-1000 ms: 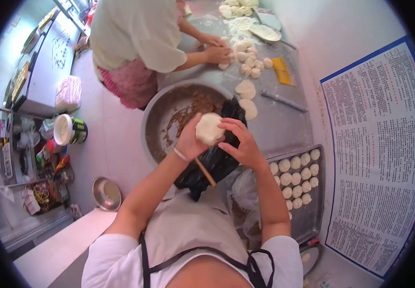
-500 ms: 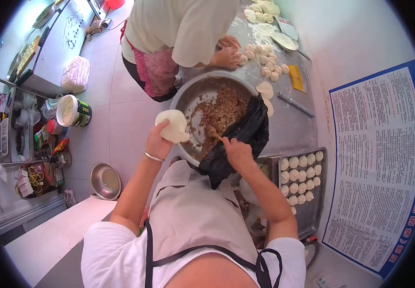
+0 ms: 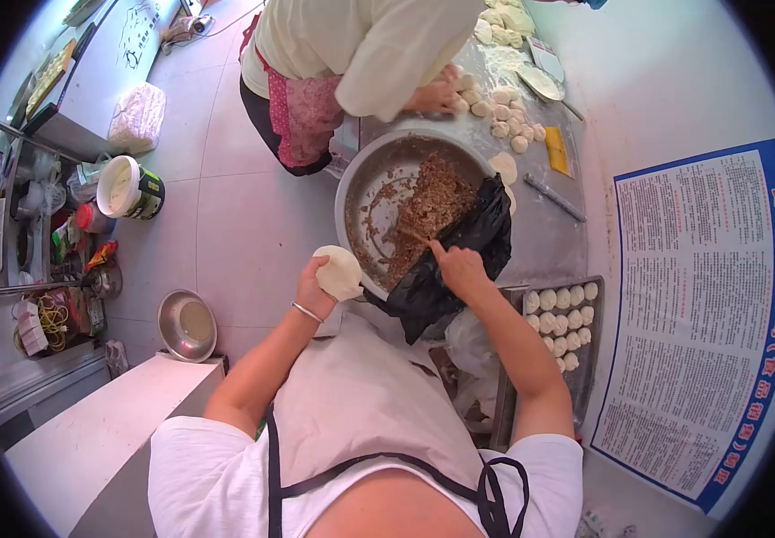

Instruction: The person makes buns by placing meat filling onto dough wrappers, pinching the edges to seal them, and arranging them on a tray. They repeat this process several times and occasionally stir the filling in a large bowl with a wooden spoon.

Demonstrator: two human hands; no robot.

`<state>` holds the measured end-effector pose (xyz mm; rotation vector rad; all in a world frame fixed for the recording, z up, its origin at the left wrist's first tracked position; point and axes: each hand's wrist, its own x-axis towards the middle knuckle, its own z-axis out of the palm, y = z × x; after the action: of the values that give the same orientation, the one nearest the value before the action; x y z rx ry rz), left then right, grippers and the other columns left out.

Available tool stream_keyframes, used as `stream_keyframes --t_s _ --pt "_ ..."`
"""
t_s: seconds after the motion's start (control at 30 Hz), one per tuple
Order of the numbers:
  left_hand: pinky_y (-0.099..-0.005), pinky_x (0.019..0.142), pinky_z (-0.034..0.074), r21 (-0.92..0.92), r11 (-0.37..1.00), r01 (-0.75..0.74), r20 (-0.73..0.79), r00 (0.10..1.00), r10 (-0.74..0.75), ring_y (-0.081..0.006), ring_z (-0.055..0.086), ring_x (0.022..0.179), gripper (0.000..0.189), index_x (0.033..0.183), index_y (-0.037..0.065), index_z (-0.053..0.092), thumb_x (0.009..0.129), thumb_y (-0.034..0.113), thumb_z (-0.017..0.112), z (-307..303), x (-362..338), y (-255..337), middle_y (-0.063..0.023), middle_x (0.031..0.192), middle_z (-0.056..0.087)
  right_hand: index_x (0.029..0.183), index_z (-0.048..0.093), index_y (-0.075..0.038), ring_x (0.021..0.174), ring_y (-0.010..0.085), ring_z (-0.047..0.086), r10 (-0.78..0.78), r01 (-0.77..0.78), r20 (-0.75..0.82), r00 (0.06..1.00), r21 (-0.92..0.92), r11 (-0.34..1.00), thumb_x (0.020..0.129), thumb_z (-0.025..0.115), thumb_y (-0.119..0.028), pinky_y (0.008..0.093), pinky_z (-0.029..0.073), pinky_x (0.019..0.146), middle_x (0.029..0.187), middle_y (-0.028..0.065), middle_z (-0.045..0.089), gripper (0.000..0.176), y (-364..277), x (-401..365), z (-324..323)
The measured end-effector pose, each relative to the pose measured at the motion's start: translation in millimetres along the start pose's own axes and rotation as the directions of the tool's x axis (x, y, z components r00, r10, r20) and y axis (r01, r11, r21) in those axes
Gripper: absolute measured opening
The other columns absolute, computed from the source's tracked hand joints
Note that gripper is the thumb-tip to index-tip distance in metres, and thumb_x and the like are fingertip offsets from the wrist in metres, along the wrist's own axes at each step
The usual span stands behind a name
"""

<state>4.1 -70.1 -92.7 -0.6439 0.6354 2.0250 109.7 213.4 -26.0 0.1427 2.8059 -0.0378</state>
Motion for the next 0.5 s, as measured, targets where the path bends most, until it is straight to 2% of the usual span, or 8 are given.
stream_keyframes --t_s 0.07,0.2,0.3,0.33,0.4,0.47,0.5 --pt "-0.0523 0.093 0.052 0.016 1.000 -0.005 -0.011 1.000 0.005 -0.0334 0.063 0.108 0.044 0.125 0.005 0.051 0.088 0.027 0.056 3.3 -1.0 0.1 -0.0141 0.119 0.063 0.127 0.055 -0.010 0.076 0.0355 0.069 0.007 -0.009 0.097 0.995 0.020 1.000 0.087 0.053 -0.007 0.0475 0.054 0.063 0.079 0.0178 0.068 0.040 -11.5 -19.9 -1.4" --pt "-0.0525 0.092 0.052 0.017 1.000 0.026 0.043 0.999 -0.027 -0.0335 0.063 0.107 0.044 0.126 0.005 0.051 0.088 0.027 0.057 -2.9 6.0 1.4 -0.0143 0.119 0.063 0.127 0.057 -0.008 0.080 0.0402 0.067 0.007 -0.050 0.205 0.979 0.205 0.977 0.089 0.051 -0.007 0.0507 0.054 0.067 0.082 0.0207 0.068 0.038 -31.8 -34.6 -9.2" --pt "-0.0528 0.091 0.052 0.028 0.999 0.025 0.024 0.999 -0.025 -0.0334 0.063 0.107 0.044 0.126 0.005 0.051 0.089 0.028 0.056 -4.3 3.7 1.7 -0.0147 0.119 0.063 0.123 0.062 -0.007 0.069 0.0313 0.070 -0.116 0.132 -0.063 0.991 0.409 0.903 0.093 0.050 -0.009 0.0451 0.055 0.060 0.073 0.0216 0.065 0.033 -31.8 -41.9 23.9" --pt "-0.0528 0.091 0.052 0.038 0.999 0.014 0.014 1.000 -0.015 -0.0333 0.063 0.108 0.044 0.126 0.005 0.051 0.089 0.028 0.056 -3.5 3.5 1.0 -0.0148 0.119 0.063 0.126 0.061 -0.007 0.064 0.0275 0.067 -0.057 0.029 0.032 0.998 0.569 0.822 0.094 0.050 -0.009 0.0420 0.053 0.057 0.071 0.0192 0.064 0.034 -31.1 -42.7 24.5" --pt "-0.0526 0.092 0.052 0.045 0.999 0.011 0.018 1.000 -0.011 -0.0332 0.063 0.108 0.044 0.126 0.004 0.050 0.090 0.028 0.055 -1.6 3.7 1.4 -0.0150 0.120 0.063 0.131 0.059 -0.007 0.055 0.0200 0.060 0.007 -0.203 0.243 0.970 0.795 0.571 0.095 0.050 -0.010 0.0358 0.049 0.050 0.067 0.0145 0.060 0.037 -29.7 -45.6 19.2" --pt "-0.0522 0.093 0.052 0.040 0.999 0.027 0.037 0.999 -0.029 -0.0330 0.063 0.109 0.044 0.126 0.004 0.050 0.090 0.028 0.054 -1.1 2.0 2.1 -0.0151 0.120 0.062 0.135 0.056 -0.006 0.050 0.0120 0.048 0.019 -0.444 0.448 0.894 0.878 0.176 0.097 0.050 -0.012 0.0284 0.041 0.045 0.066 0.0062 0.055 0.038 -31.9 -45.8 12.7" --pt "-0.0518 0.094 0.051 0.026 1.000 -0.002 0.038 0.999 0.001 -0.0328 0.062 0.109 0.043 0.126 0.004 0.050 0.091 0.029 0.053 -0.7 1.7 1.9 -0.0150 0.121 0.062 0.136 0.055 -0.006 0.048 0.0080 0.042 -0.011 -0.539 0.539 0.842 0.842 -0.038 0.099 0.050 -0.013 0.0248 0.036 0.042 0.065 0.0020 0.052 0.039 -33.2 -45.3 9.6"
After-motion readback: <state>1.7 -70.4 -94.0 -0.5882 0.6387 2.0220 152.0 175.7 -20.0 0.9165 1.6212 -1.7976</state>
